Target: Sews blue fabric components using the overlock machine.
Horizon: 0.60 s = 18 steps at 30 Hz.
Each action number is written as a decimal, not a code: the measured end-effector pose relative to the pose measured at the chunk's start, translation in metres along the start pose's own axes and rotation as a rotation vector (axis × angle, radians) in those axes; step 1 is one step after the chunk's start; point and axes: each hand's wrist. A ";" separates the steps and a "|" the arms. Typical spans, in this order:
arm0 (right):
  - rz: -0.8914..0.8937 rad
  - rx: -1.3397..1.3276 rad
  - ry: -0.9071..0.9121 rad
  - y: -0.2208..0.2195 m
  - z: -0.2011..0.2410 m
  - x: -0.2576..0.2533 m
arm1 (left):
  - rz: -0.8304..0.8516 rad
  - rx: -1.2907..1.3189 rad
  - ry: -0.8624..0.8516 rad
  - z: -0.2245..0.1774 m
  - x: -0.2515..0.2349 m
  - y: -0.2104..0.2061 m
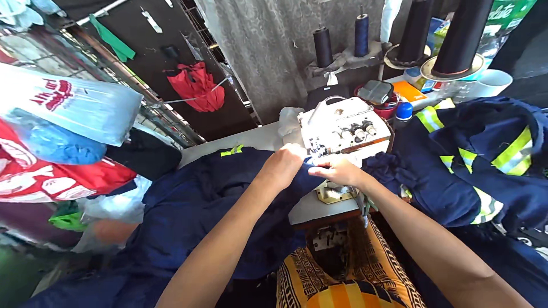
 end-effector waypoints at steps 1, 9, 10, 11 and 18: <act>0.040 -0.003 0.014 0.001 0.002 0.000 | -0.046 0.034 -0.032 -0.004 -0.002 -0.001; -0.223 -0.645 -0.106 -0.028 0.000 0.023 | -0.272 0.487 -0.084 0.007 -0.006 -0.003; -0.256 -0.661 -0.096 -0.033 -0.001 0.025 | -0.279 0.520 -0.101 0.012 -0.006 -0.010; -0.299 -0.664 -0.091 -0.038 -0.001 0.027 | -0.278 0.537 -0.124 0.016 -0.007 -0.020; -0.648 -0.477 -0.106 -0.071 -0.007 0.043 | -0.168 0.468 -0.248 0.023 -0.017 -0.055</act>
Point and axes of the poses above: each hand's wrist, its own x-axis away from the middle knuckle, its own y-axis out of the back of the hand, z = x × y, and after that the axes turned 8 degrees about -y, right-handed
